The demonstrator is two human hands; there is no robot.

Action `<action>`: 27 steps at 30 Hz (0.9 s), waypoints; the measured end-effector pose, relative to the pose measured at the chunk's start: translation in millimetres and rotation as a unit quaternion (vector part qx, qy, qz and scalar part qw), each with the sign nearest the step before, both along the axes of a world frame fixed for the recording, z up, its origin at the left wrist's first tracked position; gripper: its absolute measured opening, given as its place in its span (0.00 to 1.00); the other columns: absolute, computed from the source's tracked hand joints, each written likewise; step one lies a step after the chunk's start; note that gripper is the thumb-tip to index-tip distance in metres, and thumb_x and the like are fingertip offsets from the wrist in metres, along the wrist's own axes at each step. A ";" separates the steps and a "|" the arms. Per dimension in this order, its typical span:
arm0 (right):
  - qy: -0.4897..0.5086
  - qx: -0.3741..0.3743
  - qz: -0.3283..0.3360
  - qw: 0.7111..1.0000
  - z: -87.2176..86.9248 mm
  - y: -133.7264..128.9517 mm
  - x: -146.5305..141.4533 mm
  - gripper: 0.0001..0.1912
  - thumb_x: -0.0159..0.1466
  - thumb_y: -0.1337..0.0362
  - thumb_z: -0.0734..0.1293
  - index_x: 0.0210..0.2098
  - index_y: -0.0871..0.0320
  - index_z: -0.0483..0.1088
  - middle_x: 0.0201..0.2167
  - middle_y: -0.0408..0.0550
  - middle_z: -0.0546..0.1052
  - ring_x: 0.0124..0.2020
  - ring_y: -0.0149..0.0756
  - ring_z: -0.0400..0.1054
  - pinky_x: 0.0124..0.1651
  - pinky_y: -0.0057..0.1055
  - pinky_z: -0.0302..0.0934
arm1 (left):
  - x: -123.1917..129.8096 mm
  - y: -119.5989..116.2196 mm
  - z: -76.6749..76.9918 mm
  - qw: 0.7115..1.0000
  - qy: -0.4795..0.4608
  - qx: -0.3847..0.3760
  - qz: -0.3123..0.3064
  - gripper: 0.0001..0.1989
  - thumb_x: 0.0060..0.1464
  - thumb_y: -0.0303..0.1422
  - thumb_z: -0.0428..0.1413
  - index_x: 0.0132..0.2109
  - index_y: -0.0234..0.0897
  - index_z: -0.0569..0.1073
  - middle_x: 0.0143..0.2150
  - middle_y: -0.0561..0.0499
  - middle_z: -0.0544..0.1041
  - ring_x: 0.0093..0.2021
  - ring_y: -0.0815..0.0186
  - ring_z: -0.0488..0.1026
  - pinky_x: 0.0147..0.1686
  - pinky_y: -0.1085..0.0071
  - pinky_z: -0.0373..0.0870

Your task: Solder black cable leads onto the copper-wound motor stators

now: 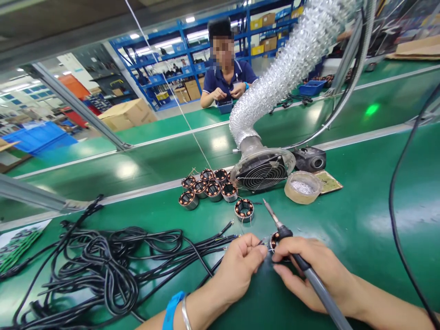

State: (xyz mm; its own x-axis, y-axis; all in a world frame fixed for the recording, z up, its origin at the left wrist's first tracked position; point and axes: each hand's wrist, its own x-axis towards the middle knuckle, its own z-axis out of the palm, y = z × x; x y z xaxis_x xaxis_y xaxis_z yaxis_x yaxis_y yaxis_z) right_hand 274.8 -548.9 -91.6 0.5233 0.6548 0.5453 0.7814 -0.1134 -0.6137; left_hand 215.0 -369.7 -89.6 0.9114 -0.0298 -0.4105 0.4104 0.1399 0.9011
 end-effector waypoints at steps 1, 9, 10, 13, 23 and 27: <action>0.009 0.005 -0.008 1.000 -1.9 1.7 -0.4 0.09 0.63 0.72 0.62 0.42 0.55 0.63 0.25 0.37 0.71 0.20 0.27 0.66 0.26 0.24 0.62 | -0.1 -0.2 -0.5 1.000 0.002 0.001 0.001 0.25 0.48 0.53 0.60 0.27 0.39 0.60 0.17 0.64 0.55 0.17 0.76 0.45 0.19 0.75 0.41; 0.035 0.037 -0.055 0.997 -9.4 4.6 5.9 0.11 0.65 0.73 0.62 0.45 0.54 0.63 0.30 0.40 0.75 0.26 0.27 0.71 0.30 0.22 0.67 | 2.1 -4.8 -3.2 0.999 -0.003 0.019 0.032 0.26 0.47 0.55 0.60 0.27 0.39 0.59 0.16 0.64 0.53 0.18 0.76 0.45 0.19 0.75 0.42; 0.033 0.036 -0.051 0.997 -7.9 4.0 6.1 0.11 0.65 0.73 0.62 0.45 0.54 0.64 0.31 0.41 0.75 0.26 0.28 0.71 0.30 0.23 0.67 | 2.1 -5.6 -3.1 0.999 -0.007 0.024 0.035 0.26 0.47 0.55 0.60 0.26 0.39 0.59 0.17 0.64 0.53 0.18 0.76 0.45 0.20 0.75 0.43; 0.029 0.026 -0.043 0.998 -0.5 0.3 5.7 0.12 0.65 0.72 0.62 0.47 0.55 0.65 0.34 0.44 0.77 0.27 0.29 0.73 0.32 0.24 0.69 | 0.9 -7.4 -3.1 0.999 -0.012 0.033 0.039 0.25 0.48 0.54 0.60 0.26 0.39 0.59 0.17 0.64 0.53 0.19 0.76 0.45 0.20 0.75 0.43; 0.001 0.036 -0.073 0.997 22.5 -31.2 -10.0 0.19 0.65 0.70 0.61 0.55 0.56 0.68 0.30 0.46 0.75 0.28 0.33 0.72 0.28 0.26 0.68 | -1.3 -11.1 -2.3 0.997 -0.008 0.055 0.052 0.23 0.50 0.51 0.58 0.26 0.39 0.59 0.18 0.63 0.53 0.20 0.74 0.46 0.21 0.74 0.45; 0.051 0.028 -0.090 0.994 23.3 -40.6 -12.2 0.14 0.63 0.70 0.61 0.47 0.53 0.70 0.27 0.45 0.73 0.25 0.34 0.68 0.24 0.29 0.63 | -1.0 -12.1 -0.4 0.996 -0.015 0.073 0.056 0.22 0.50 0.49 0.57 0.25 0.39 0.58 0.19 0.62 0.53 0.21 0.74 0.46 0.22 0.74 0.45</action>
State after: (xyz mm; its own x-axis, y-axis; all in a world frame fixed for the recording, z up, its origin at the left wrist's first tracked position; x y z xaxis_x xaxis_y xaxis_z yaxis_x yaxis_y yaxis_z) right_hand 262.6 -589.6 -68.4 0.6844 0.5153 0.5158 0.6843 -0.2097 -0.6984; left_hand 214.0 -381.8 -90.0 0.9179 0.1301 -0.3750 0.3718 0.0491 0.9270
